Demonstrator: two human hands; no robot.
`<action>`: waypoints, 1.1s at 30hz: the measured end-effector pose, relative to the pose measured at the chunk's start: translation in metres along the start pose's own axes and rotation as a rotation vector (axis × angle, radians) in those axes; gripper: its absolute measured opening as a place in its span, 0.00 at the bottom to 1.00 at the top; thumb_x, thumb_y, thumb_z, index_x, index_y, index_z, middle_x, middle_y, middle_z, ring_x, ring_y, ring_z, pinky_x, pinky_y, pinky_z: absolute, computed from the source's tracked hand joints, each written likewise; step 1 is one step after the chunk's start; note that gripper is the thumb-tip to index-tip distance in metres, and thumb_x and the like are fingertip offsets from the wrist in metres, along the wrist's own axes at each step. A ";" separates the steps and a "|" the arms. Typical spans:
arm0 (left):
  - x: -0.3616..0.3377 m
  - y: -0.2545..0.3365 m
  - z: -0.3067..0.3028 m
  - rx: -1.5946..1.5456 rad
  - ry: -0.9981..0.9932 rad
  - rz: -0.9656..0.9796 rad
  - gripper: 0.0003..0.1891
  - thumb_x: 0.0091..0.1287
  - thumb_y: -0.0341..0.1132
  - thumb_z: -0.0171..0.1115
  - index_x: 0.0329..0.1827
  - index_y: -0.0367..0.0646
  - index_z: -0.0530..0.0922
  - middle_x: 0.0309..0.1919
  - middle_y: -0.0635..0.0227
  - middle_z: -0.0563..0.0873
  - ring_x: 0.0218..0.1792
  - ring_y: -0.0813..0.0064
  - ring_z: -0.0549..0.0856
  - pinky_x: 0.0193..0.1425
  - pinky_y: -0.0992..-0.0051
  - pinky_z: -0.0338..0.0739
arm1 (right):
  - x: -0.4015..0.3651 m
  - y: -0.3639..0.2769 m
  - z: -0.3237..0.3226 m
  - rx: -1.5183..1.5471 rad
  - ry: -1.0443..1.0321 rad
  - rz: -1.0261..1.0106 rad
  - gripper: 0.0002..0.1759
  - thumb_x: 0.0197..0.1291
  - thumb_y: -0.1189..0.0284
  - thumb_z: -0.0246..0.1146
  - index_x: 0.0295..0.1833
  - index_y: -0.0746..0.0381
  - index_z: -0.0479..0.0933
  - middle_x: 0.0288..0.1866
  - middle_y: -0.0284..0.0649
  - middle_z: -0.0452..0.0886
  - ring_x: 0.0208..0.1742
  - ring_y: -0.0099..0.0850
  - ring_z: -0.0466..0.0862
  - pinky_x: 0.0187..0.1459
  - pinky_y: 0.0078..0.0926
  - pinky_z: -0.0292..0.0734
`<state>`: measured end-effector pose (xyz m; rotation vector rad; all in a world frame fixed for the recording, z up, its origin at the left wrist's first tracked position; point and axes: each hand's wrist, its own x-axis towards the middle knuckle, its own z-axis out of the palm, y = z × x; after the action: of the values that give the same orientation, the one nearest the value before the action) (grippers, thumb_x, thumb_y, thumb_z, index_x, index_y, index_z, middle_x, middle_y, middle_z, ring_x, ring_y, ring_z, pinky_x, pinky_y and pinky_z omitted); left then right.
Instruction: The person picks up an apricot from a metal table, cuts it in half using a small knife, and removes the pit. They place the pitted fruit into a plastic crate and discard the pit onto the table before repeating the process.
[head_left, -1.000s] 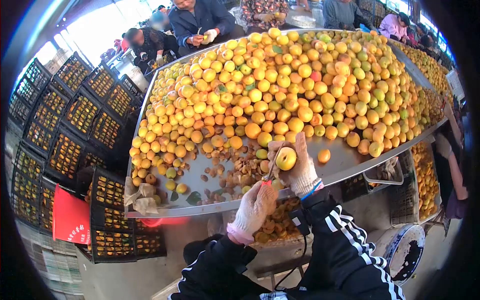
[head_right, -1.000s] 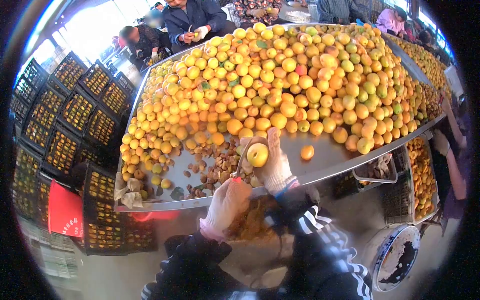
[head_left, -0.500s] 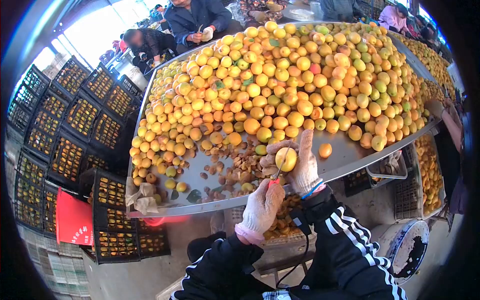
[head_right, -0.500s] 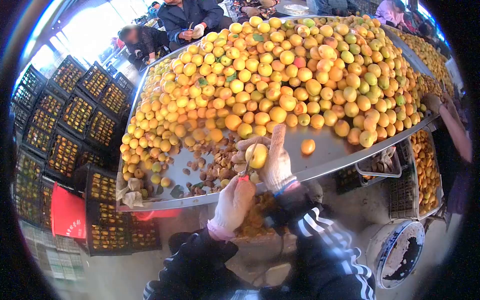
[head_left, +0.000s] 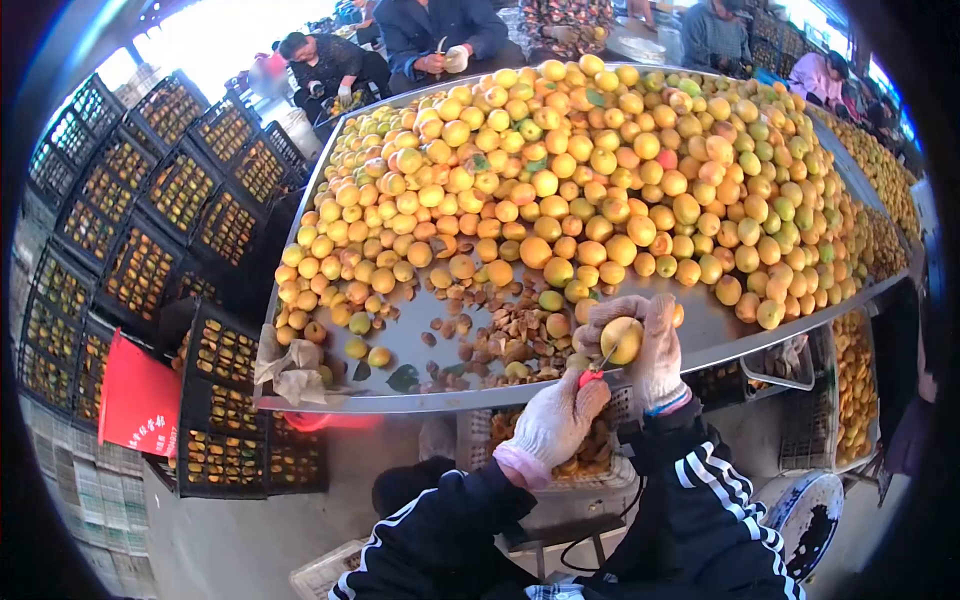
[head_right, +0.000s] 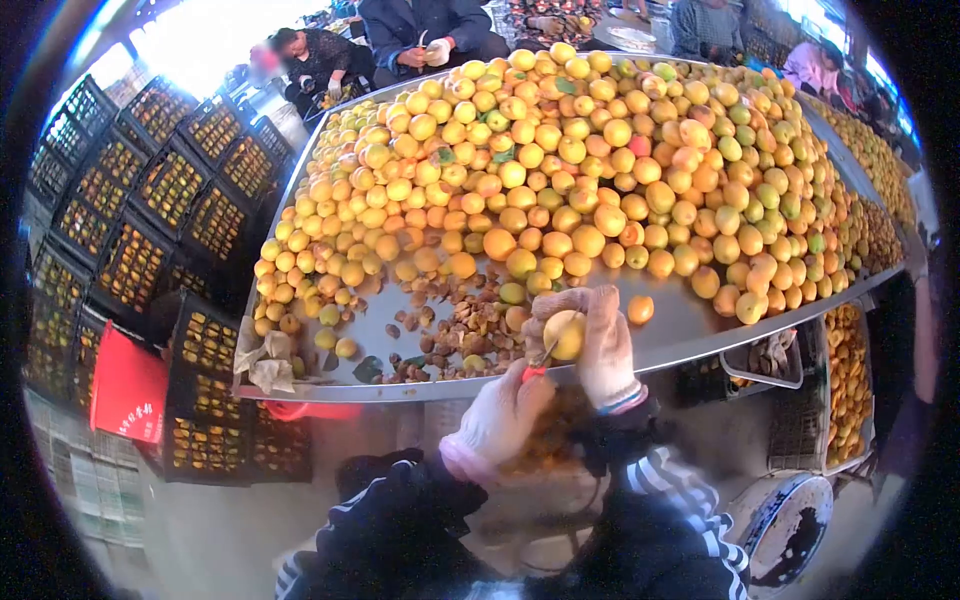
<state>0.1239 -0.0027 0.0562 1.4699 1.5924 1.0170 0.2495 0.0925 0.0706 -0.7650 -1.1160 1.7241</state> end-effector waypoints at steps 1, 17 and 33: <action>-0.001 0.001 -0.003 -0.005 0.008 -0.001 0.19 0.74 0.49 0.55 0.54 0.42 0.76 0.34 0.45 0.85 0.40 0.41 0.84 0.39 0.52 0.77 | 0.000 0.000 0.006 0.117 -0.041 -0.079 0.48 0.62 0.28 0.44 0.49 0.67 0.76 0.40 0.47 0.84 0.41 0.40 0.86 0.46 0.37 0.83; -0.011 -0.007 -0.026 0.008 -0.043 0.031 0.13 0.72 0.41 0.59 0.51 0.41 0.77 0.34 0.49 0.86 0.39 0.44 0.85 0.40 0.61 0.78 | -0.020 -0.008 0.009 0.011 -0.220 -0.043 0.34 0.61 0.58 0.70 0.67 0.65 0.69 0.58 0.44 0.80 0.61 0.34 0.80 0.67 0.37 0.71; -0.015 -0.017 -0.027 0.184 0.147 0.042 0.16 0.73 0.48 0.58 0.50 0.46 0.75 0.29 0.47 0.84 0.35 0.41 0.84 0.34 0.52 0.76 | -0.010 0.019 0.020 0.445 -0.337 0.226 0.50 0.58 0.36 0.62 0.71 0.65 0.64 0.62 0.44 0.75 0.59 0.35 0.78 0.64 0.36 0.71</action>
<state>0.0932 -0.0200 0.0520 1.5881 1.8067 1.0454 0.2299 0.0726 0.0615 -0.3375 -0.8293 2.2513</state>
